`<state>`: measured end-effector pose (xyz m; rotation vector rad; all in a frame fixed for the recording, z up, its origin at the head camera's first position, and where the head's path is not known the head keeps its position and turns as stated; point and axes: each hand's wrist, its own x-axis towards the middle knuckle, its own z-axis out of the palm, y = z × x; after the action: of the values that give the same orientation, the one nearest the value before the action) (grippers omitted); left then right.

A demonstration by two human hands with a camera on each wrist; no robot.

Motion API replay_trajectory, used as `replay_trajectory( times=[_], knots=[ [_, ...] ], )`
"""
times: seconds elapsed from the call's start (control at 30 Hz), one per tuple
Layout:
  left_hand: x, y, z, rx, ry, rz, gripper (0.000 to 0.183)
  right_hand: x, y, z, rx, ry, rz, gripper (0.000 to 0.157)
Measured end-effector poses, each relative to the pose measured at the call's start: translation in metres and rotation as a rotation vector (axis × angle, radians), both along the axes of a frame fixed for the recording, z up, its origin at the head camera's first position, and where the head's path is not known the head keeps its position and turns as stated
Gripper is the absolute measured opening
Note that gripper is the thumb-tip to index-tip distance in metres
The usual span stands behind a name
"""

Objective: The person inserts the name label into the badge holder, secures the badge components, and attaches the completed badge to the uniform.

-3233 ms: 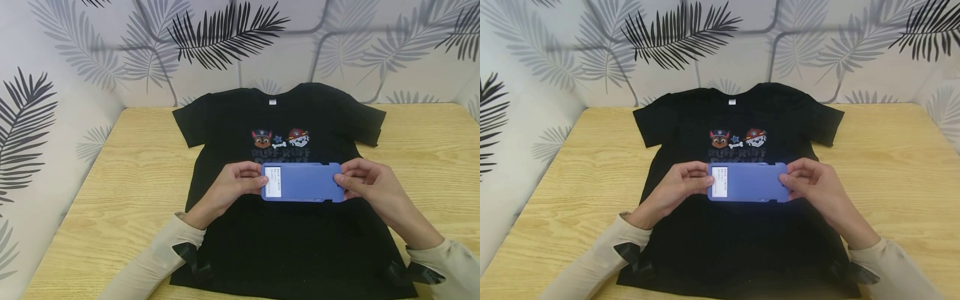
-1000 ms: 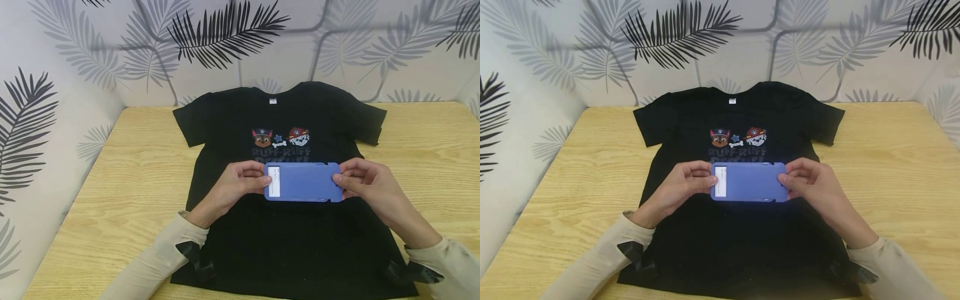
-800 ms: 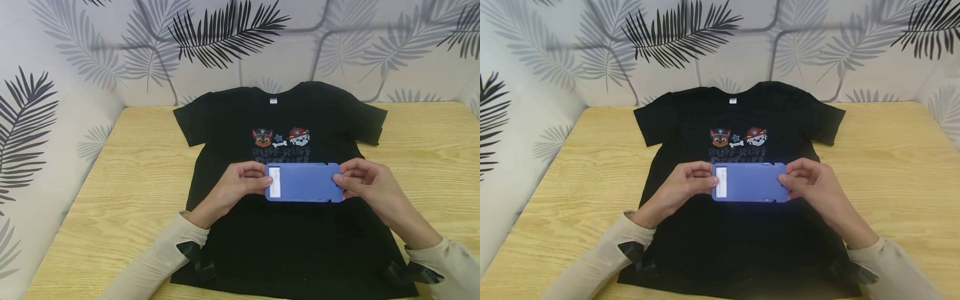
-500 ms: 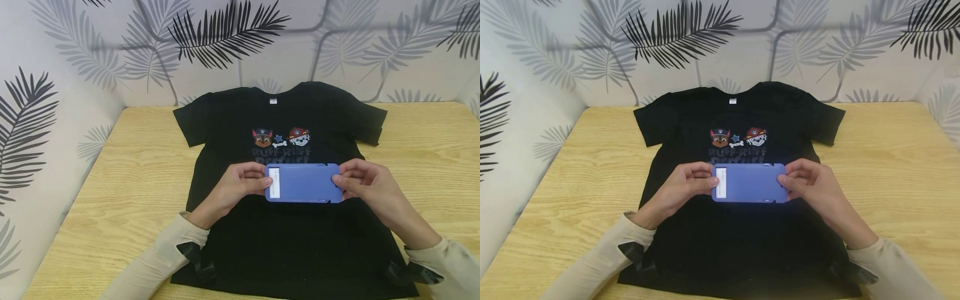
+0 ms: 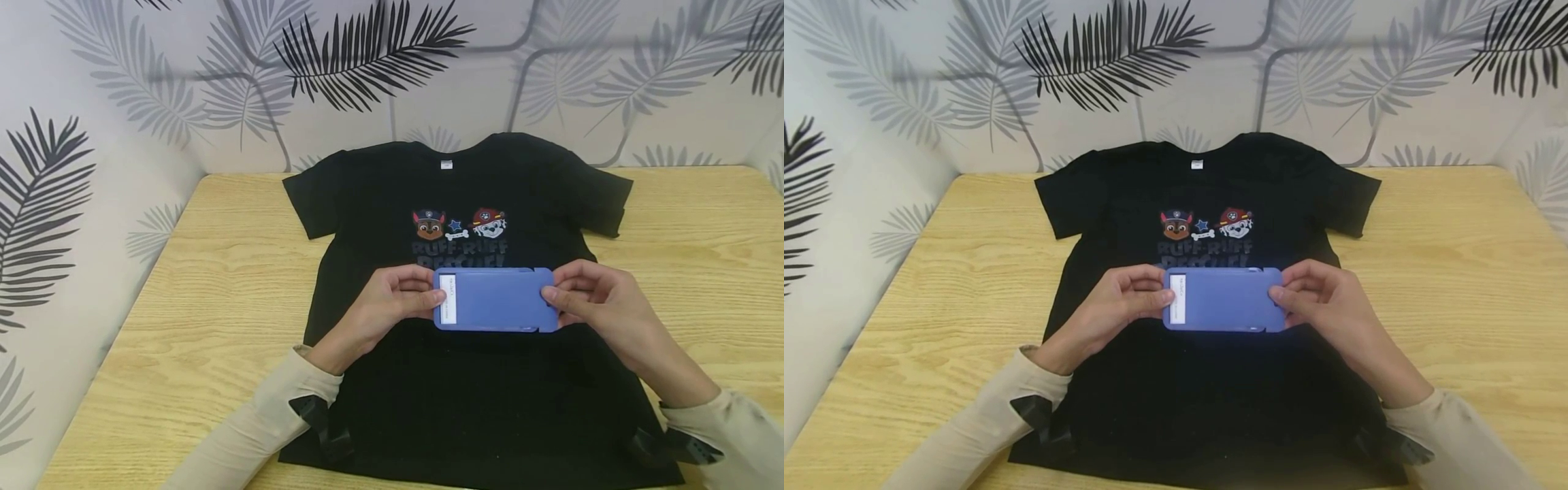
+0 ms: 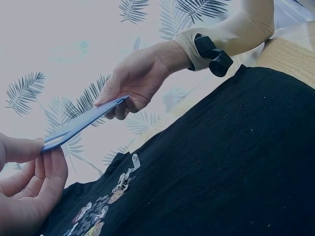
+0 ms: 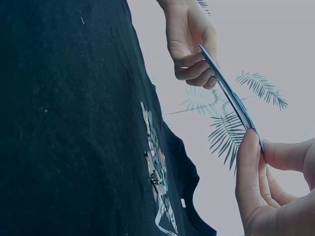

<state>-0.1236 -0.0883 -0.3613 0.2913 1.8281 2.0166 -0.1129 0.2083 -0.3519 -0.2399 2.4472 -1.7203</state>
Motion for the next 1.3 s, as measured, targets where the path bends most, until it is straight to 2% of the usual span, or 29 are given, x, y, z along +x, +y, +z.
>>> replay_trajectory(
  times=[0.4, 0.7, 1.0, 1.3],
  knots=[
    [0.0008, 0.0008, 0.0012, 0.003, -0.005, 0.003, 0.024, 0.0007, -0.001, 0.0006, 0.011, -0.002, 0.002, 0.023],
    [0.0002, 0.0008, 0.0004, 0.003, 0.006, -0.001, 0.023, 0.001, -0.0009, 0.0005, -0.02, -0.002, 0.007, 0.013],
    [-0.0009, 0.0, -0.0013, -0.022, 0.006, -0.003, 0.025, 0.0011, -0.0001, 0.002, 0.012, -0.001, 0.003, 0.016],
    [-0.0009, 0.0009, -0.0016, -0.02, 0.007, 0.004, 0.025, 0.0013, -0.0006, 0.0024, -0.001, -0.007, 0.006, 0.013]
  ],
)
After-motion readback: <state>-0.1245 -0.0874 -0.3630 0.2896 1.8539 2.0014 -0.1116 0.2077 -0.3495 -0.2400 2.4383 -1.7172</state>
